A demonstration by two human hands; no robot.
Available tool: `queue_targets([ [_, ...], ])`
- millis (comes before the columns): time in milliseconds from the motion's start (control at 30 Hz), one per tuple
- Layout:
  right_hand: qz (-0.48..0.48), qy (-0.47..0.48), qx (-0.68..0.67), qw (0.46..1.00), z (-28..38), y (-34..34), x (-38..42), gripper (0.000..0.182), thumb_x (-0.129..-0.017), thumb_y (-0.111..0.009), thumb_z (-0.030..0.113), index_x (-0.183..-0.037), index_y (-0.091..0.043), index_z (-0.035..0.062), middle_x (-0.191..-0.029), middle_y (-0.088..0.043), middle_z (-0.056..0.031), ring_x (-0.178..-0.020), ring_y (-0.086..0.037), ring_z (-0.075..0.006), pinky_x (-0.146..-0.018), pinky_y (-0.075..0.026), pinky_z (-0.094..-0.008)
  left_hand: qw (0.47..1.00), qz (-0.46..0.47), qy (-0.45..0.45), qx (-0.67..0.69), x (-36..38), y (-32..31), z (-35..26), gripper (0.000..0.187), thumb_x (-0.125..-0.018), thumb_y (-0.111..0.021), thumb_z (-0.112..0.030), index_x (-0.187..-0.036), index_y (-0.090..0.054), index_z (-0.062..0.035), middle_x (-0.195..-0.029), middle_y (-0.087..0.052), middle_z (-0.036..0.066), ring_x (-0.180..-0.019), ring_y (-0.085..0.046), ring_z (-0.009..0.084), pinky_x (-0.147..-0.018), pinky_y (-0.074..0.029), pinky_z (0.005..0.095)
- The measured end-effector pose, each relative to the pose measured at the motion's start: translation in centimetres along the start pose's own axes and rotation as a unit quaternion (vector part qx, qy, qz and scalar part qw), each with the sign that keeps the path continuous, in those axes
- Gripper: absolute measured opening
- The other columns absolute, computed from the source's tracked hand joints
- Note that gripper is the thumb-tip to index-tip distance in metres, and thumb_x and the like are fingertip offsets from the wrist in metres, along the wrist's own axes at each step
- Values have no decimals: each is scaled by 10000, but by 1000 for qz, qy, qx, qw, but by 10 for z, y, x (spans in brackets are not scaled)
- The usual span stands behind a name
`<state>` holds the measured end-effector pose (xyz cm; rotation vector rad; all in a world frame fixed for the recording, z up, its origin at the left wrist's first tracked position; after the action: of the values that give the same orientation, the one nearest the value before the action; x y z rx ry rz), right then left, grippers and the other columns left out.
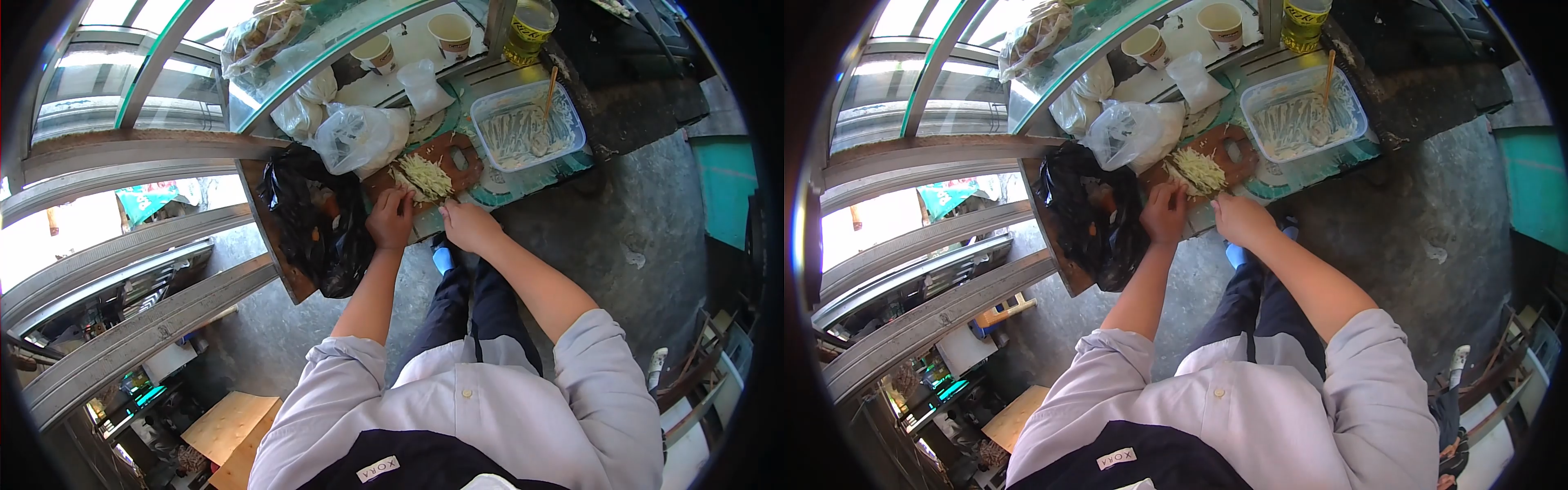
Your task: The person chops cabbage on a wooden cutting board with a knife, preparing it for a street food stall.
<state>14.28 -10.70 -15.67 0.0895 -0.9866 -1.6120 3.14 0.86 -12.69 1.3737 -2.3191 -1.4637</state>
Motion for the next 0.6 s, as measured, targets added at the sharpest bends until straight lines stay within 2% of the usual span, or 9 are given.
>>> queue_targets([
  [200,-19,-36,18,999,1,10,12,334,-996,-404,291,-998,-574,3,-848,-663,-252,-816,-640,-454,-739,-499,-548,1000,5,-4,-6,-1,1,-2,101,-840,-729,-179,-874,-670,-105,-933,-685,44,-847,-690,241,-677,-546,334],
  [400,-52,-16,-31,998,6,13,22,326,-1014,-384,280,-971,-537,-4,-820,-643,-276,-796,-619,-477,-717,-487,-558,1000,-3,-2,-14,2,-1,2,117,-830,-734,-195,-895,-675,-118,-929,-680,40,-827,-681,255,-658,-540,345],
  [600,-56,-20,-21,998,9,5,15,315,-1014,-387,280,-975,-523,-2,-781,-643,-267,-753,-619,-478,-686,-484,-569,1000,-3,4,-26,3,-1,3,122,-815,-738,-195,-902,-677,-136,-924,-670,33,-797,-670,272,-644,-534,359],
])
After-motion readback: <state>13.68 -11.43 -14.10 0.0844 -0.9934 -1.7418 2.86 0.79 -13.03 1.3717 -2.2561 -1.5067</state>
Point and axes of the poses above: each hand's wrist, its own x-axis away from the middle knuckle, its own y-axis out of the back of the hand, z = x × y, the point moved 8 cm from there along -x, towards the middle knuckle
